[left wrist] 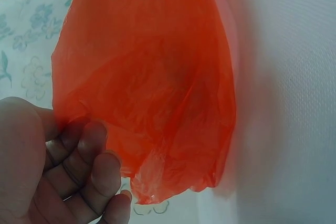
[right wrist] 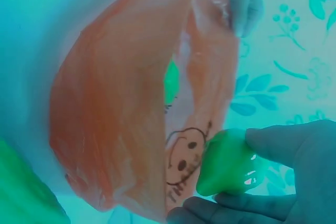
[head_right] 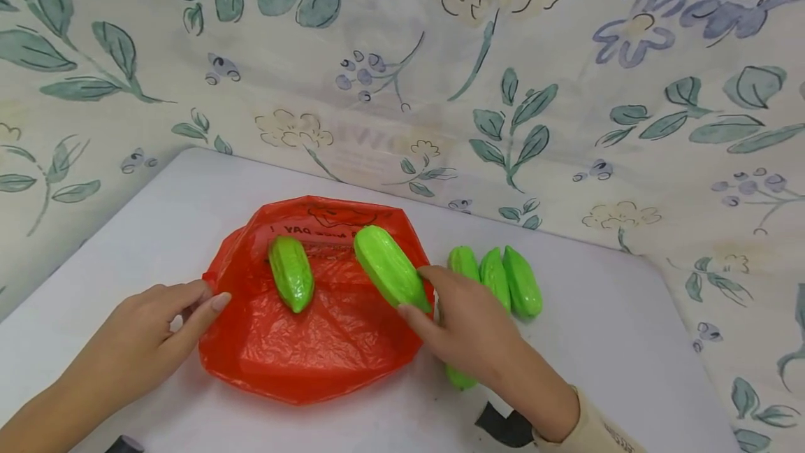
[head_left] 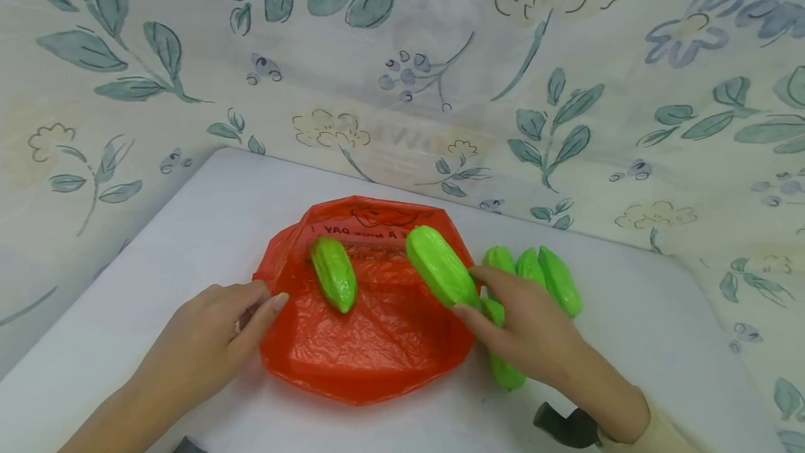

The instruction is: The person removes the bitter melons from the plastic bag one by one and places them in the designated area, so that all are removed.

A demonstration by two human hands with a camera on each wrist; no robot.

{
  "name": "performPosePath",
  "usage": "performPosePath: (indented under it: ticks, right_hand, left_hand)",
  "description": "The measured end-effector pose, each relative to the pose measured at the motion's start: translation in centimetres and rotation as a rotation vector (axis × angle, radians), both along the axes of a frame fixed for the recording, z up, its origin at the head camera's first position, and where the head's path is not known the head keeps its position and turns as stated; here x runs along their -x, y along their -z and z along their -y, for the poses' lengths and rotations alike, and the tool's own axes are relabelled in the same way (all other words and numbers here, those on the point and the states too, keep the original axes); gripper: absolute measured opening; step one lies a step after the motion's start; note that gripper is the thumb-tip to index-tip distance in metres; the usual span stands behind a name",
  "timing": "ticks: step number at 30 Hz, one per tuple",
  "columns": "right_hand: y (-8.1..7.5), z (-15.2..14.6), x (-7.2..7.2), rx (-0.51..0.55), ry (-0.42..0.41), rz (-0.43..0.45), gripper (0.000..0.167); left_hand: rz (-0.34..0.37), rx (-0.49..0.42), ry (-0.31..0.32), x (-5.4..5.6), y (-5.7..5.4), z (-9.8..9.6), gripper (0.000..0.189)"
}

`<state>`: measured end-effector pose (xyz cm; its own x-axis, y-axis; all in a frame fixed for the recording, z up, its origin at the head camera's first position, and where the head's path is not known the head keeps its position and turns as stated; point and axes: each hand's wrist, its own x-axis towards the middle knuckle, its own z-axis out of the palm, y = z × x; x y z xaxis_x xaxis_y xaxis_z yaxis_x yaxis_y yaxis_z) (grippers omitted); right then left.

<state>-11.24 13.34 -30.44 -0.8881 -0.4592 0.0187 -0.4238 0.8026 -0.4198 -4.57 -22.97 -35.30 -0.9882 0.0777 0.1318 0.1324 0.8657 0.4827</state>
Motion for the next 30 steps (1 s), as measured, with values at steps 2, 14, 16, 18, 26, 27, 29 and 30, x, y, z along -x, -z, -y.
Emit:
performPosePath:
  ticks: [2, 14, 16, 18, 26, 27, 29, 30]
  right_hand:
    - [-0.1, -0.7, -0.7, 0.006, 0.021, -0.015, 0.051]
    - [0.1, -4.9, -3.3, -0.005, 0.169, 0.014, 0.051]
    - [0.3, -5.6, -3.6, 0.004, 0.184, 0.022, 0.052]
    - [0.6, -6.2, -3.9, 0.005, 0.204, 0.045, 0.055]
    - [2.1, -8.2, -4.5, -0.068, 0.359, 0.229, 0.075]
    - [2.3, -8.5, -4.6, -0.079, 0.378, 0.249, 0.077]
    - [2.9, -9.0, -4.8, -0.087, 0.405, 0.272, 0.077]
    - [3.1, -9.3, -5.0, -0.094, 0.416, 0.282, 0.077]
  left_hand:
    - [0.014, 0.001, -0.003, 0.0, 0.0, -0.1, 0.02]
    - [0.031, 0.009, -0.01, 0.0, 0.0, -0.3, 0.021]
    - [0.03, 0.006, -0.009, 0.0, 0.0, -0.3, 0.021]
    - [0.033, 0.006, -0.009, 0.0, 0.1, -0.3, 0.021]
    - [0.022, 0.007, -0.005, 0.0, 0.1, -0.3, 0.019]
    - [0.016, 0.007, -0.002, 0.0, 0.1, -0.3, 0.019]
    - [0.004, 0.007, 0.003, 0.0, 0.0, -0.3, 0.02]
    - [0.006, 0.005, 0.004, 0.0, 0.0, -0.3, 0.02]
